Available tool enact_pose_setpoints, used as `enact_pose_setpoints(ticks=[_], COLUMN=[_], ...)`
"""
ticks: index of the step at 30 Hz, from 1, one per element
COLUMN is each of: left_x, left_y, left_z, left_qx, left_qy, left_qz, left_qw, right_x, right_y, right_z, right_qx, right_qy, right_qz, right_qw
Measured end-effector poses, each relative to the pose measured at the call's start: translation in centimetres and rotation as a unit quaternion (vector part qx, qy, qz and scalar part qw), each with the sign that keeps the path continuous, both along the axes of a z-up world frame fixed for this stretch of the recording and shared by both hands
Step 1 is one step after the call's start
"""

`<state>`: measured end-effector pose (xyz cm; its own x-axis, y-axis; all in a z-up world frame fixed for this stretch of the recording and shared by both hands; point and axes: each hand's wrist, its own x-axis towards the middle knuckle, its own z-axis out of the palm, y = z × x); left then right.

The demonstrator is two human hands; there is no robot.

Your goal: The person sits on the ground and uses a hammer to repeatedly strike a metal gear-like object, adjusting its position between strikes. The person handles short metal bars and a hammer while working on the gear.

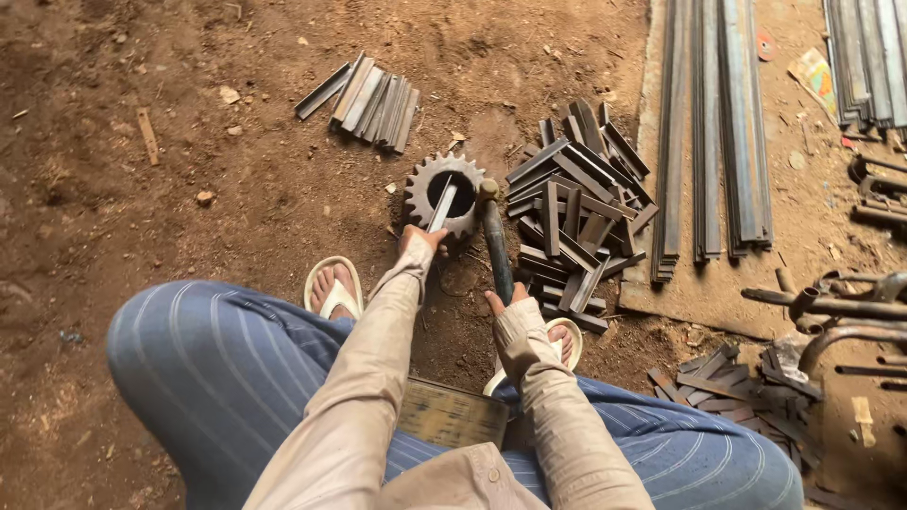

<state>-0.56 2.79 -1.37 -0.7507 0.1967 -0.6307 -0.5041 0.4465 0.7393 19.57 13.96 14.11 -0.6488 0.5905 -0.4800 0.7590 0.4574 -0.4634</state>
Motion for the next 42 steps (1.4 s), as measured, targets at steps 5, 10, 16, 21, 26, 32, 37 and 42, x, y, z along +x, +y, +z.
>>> enact_pose_setpoints(ticks=[5, 10, 16, 21, 26, 32, 37, 42], left_x=[1.2, 2.5, 2.4, 2.0, 3.8, 5.6, 5.8, 5.7], left_y=[-2.6, -4.7, -2.4, -0.7, -1.8, -4.3, -4.7, -4.2], left_z=[-1.6, -3.6, -1.1, 0.6, -0.6, 0.6, 3.1, 3.2], left_qx=[-0.002, -0.088, 0.023, -0.095, -0.062, -0.118, -0.094, -0.128], left_qy=[0.021, -0.007, 0.018, 0.130, 0.011, 0.140, 0.014, 0.103], left_qz=[-0.050, -0.201, -0.064, -0.092, -0.008, -0.042, -0.042, -0.057], left_qw=[0.999, 0.976, 0.998, 0.983, 0.998, 0.982, 0.995, 0.985], right_x=[-0.5, 0.1, 0.3, 0.4, 0.5, -2.1, -2.4, -2.2], right_y=[-1.2, 0.1, 2.1, 1.7, -0.2, -4.5, -6.4, -7.4], right_z=[-2.0, -6.5, -9.6, -8.8, -4.2, 4.0, 10.5, 10.3], right_qx=[-0.018, -0.024, -0.006, 0.001, -0.039, -0.084, -0.071, -0.118], right_qy=[0.030, 0.066, 0.082, 0.085, 0.078, 0.210, 0.347, 0.401], right_qz=[-0.062, -0.073, -0.037, -0.035, -0.069, -0.074, -0.070, -0.097], right_qw=[0.997, 0.995, 0.996, 0.996, 0.994, 0.971, 0.932, 0.903])
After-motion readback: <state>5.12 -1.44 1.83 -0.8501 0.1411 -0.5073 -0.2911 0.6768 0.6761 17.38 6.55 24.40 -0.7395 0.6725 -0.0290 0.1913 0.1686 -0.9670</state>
